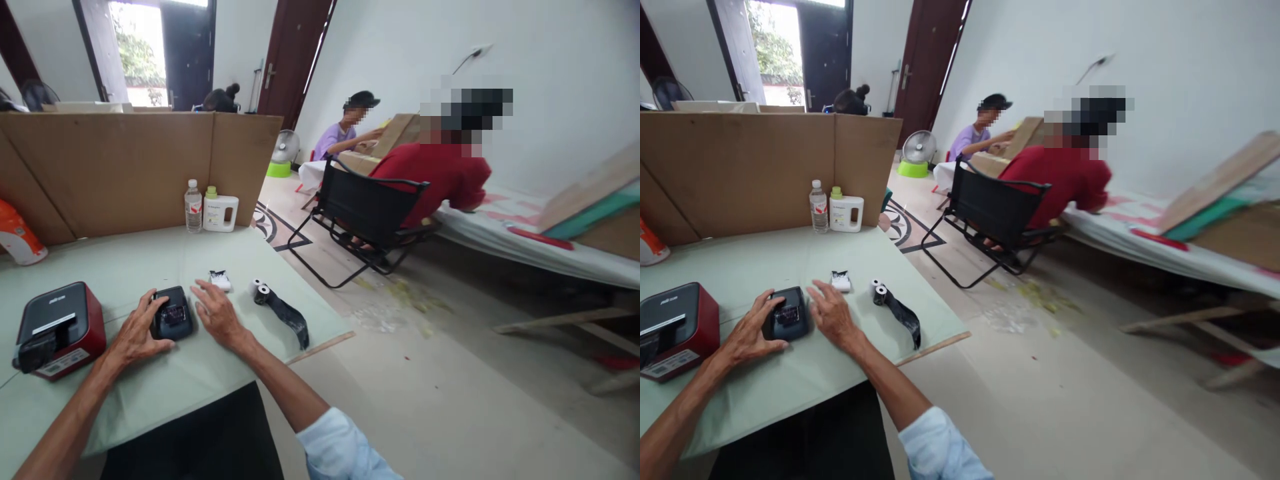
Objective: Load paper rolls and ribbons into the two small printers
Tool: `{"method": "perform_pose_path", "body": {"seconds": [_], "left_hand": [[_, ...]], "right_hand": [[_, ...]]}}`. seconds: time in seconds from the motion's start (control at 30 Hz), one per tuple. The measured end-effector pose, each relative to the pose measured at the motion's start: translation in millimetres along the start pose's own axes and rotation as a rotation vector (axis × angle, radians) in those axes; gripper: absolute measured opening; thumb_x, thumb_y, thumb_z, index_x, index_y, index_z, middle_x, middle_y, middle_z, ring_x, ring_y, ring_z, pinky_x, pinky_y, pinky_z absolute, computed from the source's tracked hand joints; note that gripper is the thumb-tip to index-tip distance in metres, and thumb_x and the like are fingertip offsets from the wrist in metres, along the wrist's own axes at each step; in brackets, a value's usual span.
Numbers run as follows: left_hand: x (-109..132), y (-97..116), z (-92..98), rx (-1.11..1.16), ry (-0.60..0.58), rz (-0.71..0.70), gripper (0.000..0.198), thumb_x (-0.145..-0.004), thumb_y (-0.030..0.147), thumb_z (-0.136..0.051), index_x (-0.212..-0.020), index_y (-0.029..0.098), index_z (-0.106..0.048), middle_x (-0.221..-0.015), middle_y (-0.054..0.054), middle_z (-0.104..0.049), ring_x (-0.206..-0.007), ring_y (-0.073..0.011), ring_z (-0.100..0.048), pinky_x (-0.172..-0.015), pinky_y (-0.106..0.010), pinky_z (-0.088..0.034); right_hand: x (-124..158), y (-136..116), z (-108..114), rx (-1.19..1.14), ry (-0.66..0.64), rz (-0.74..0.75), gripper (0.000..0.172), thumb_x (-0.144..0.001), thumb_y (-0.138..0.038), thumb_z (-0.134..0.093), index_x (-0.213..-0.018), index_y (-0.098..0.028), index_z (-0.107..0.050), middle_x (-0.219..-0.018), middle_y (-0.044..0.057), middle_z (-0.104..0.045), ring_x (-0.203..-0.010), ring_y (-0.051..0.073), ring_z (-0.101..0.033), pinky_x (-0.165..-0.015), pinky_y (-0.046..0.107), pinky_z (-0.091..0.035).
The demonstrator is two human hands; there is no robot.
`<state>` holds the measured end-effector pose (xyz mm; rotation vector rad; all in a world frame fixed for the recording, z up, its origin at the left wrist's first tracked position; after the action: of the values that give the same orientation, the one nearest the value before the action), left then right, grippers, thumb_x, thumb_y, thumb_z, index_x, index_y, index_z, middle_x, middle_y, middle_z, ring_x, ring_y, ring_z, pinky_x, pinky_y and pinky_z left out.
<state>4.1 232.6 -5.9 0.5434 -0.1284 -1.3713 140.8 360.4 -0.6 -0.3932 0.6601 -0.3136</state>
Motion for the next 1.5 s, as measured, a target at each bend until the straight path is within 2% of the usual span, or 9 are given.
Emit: {"method": "perform_pose_path", "body": {"seconds": [0.07, 0.17, 0.33, 0.43, 0.67, 0.83, 0.97, 1.23, 1.5], "left_hand": [[-2.0, 1.0, -0.7, 0.007, -0.014, 0.002, 0.098, -0.068, 0.043, -0.087, -0.153, 0.031, -0.040, -0.168, -0.017, -0.027, -0.145, -0.0426, -0.047, -0.112, -0.057, -0.048], [-6.7, 2.7, -3.5, 0.003, -0.056, 0.005, 0.105, -0.067, 0.041, -0.087, -0.157, 0.031, -0.034, -0.170, -0.017, -0.021, -0.149, -0.0444, -0.040, -0.114, -0.059, -0.045], [-13.9, 5.7, -2.5, 0.031, -0.066, -0.004, 0.106, -0.064, 0.035, -0.085, -0.157, 0.030, -0.035, -0.165, -0.015, -0.025, -0.144, -0.0425, -0.047, -0.115, -0.057, -0.046], [-15.5, 11.4, 2.5, 0.053, -0.030, -0.039, 0.105, -0.061, 0.034, -0.084, -0.155, 0.029, -0.038, -0.158, -0.014, -0.032, -0.143, -0.0410, -0.047, -0.117, -0.054, -0.045], [-15.6, 15.3, 7.0, 0.041, 0.038, -0.076, 0.102, -0.059, 0.031, -0.085, -0.151, 0.026, -0.042, -0.155, -0.015, -0.034, -0.144, -0.0422, -0.044, -0.118, -0.056, -0.044], [-29.5, 23.1, 8.8, 0.012, 0.074, -0.101, 0.103, -0.059, 0.032, -0.087, -0.152, 0.025, -0.042, -0.155, -0.015, -0.034, -0.146, -0.0425, -0.041, -0.119, -0.058, -0.041], [-62.7, 37.3, 8.0, 0.009, 0.099, -0.130, 0.104, -0.058, 0.035, -0.090, -0.150, 0.020, -0.045, -0.154, -0.017, -0.035, -0.146, -0.0419, -0.040, -0.122, -0.056, -0.039], [-148.1, 46.6, -25.8, 0.126, 0.053, -0.096, 0.108, -0.055, 0.037, -0.091, -0.151, 0.020, -0.045, -0.155, -0.017, -0.030, -0.146, -0.0447, -0.038, -0.124, -0.056, -0.035], [-170.3, 34.5, -63.0, 0.124, -0.058, -0.038, 0.120, -0.051, 0.040, -0.095, -0.155, 0.017, -0.041, -0.159, -0.021, -0.030, -0.146, -0.0428, -0.042, -0.123, -0.050, -0.037]], "right_hand": [[-11.7, 26.1, 15.4, 0.157, -0.053, -0.134, 0.053, -0.098, -0.022, -0.054, -0.151, -0.016, -0.050, -0.162, 0.018, -0.043, -0.146, 0.032, -0.042, -0.118, 0.053, -0.038], [-24.1, 59.7, 18.3, 0.315, -0.285, -0.251, 0.067, -0.094, -0.031, -0.065, -0.155, -0.015, -0.041, -0.165, 0.021, -0.036, -0.147, 0.035, -0.038, -0.116, 0.052, -0.037], [-27.5, 75.3, 11.4, 0.330, -0.403, -0.250, 0.038, -0.095, -0.024, -0.063, -0.133, -0.020, -0.062, -0.132, 0.013, -0.065, -0.119, 0.028, -0.059, -0.099, 0.039, -0.047], [-18.4, 69.6, 12.1, 0.321, -0.378, -0.229, 0.027, -0.099, -0.019, -0.056, -0.124, -0.021, -0.066, -0.122, 0.011, -0.065, -0.113, 0.025, -0.059, -0.095, 0.034, -0.048], [26.1, 47.3, 31.3, 0.296, -0.315, -0.158, 0.024, -0.096, -0.016, -0.057, -0.117, -0.023, -0.068, -0.118, 0.010, -0.063, -0.109, 0.025, -0.058, -0.090, 0.035, -0.050], [45.2, 39.7, 36.2, 0.245, -0.234, -0.084, 0.035, -0.094, -0.014, -0.057, -0.127, -0.022, -0.066, -0.124, 0.011, -0.063, -0.114, 0.027, -0.058, -0.099, 0.040, -0.051], [46.9, 41.3, 35.6, 0.226, -0.179, -0.097, 0.049, -0.093, -0.014, -0.058, -0.141, -0.020, -0.059, -0.135, 0.014, -0.061, -0.122, 0.030, -0.057, -0.104, 0.046, -0.051], [57.7, 39.9, 32.0, 0.270, -0.074, -0.103, 0.048, -0.093, -0.015, -0.061, -0.141, -0.020, -0.059, -0.142, 0.016, -0.060, -0.127, 0.033, -0.055, -0.103, 0.050, -0.051], [72.5, 46.1, 29.5, 0.248, 0.051, -0.067, 0.039, -0.094, -0.013, -0.053, -0.131, -0.019, -0.064, -0.130, 0.015, -0.066, -0.118, 0.031, -0.060, -0.100, 0.046, -0.052]]}}
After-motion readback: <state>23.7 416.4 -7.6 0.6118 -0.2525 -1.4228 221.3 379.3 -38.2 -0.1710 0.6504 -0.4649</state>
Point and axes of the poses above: each hand's wrist, its own x-axis away from the middle knuckle, its own z-axis out of the back of the hand, y = z × x, the point moved 10 cm from there along -x, towards the middle knuckle
